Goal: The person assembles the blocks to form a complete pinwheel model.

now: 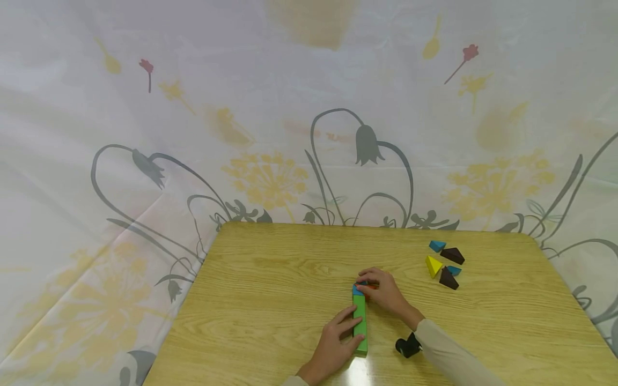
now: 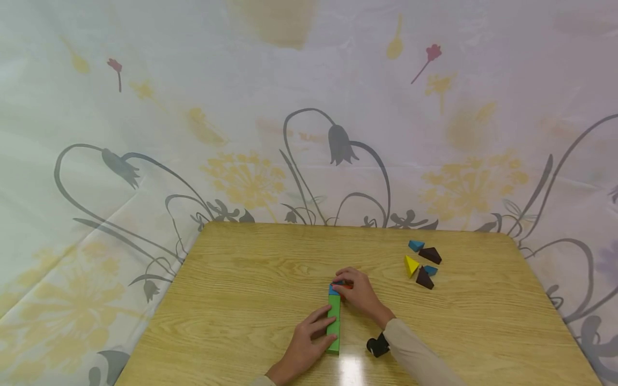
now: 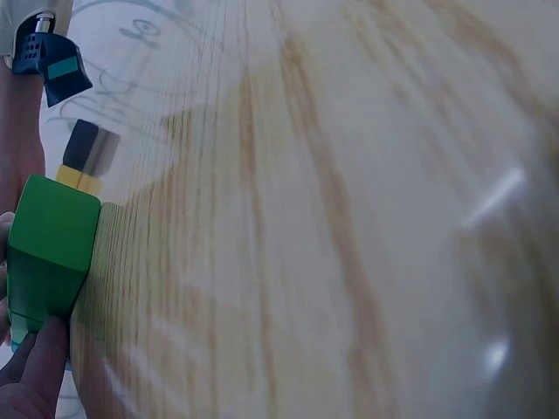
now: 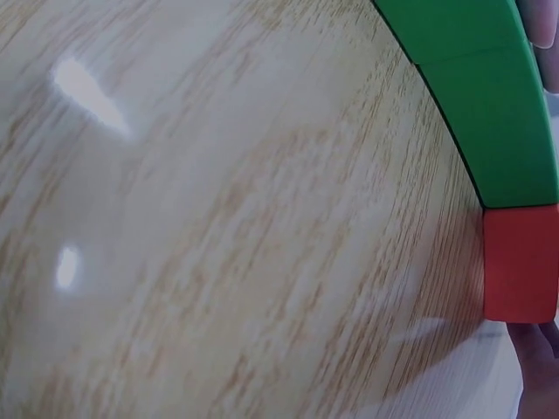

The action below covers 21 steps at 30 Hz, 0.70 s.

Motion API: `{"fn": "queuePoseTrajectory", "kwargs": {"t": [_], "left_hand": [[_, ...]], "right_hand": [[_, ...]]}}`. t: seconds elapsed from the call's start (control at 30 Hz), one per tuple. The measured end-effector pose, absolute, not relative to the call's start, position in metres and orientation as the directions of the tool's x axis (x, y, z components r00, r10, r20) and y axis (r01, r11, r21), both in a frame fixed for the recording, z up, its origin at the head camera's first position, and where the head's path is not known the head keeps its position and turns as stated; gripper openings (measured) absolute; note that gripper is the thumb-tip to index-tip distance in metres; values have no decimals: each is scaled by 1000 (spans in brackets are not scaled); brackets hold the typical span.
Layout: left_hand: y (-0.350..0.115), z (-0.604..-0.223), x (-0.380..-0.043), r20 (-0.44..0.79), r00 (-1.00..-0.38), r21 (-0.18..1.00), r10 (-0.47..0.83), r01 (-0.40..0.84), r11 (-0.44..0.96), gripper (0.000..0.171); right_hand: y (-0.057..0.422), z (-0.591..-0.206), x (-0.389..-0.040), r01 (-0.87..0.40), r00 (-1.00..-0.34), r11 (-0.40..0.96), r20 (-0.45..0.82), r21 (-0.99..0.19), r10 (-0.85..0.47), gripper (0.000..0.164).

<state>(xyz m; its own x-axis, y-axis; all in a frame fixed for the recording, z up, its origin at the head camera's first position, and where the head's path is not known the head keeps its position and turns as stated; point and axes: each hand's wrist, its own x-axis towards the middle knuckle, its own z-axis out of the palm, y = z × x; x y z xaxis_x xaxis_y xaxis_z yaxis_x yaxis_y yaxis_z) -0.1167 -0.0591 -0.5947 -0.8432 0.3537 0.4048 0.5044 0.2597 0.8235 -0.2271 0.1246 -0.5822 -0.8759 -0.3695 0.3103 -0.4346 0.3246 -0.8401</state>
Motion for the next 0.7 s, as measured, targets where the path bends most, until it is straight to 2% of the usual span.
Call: {"fn": "queuePoseTrajectory", "kwargs": {"t": [0.2,0.7], "left_hand": [[-59,-598,-118,418,-840,817,348,514,260,37],[-60,-599,-118,398,-847,834,353,494,246,37]], "right_hand": [[125,-580,-227,-432,-878,375,287,-820,-383,15],[125,-578,-226,-476,-853,360,322,-802,-411,17]]}}
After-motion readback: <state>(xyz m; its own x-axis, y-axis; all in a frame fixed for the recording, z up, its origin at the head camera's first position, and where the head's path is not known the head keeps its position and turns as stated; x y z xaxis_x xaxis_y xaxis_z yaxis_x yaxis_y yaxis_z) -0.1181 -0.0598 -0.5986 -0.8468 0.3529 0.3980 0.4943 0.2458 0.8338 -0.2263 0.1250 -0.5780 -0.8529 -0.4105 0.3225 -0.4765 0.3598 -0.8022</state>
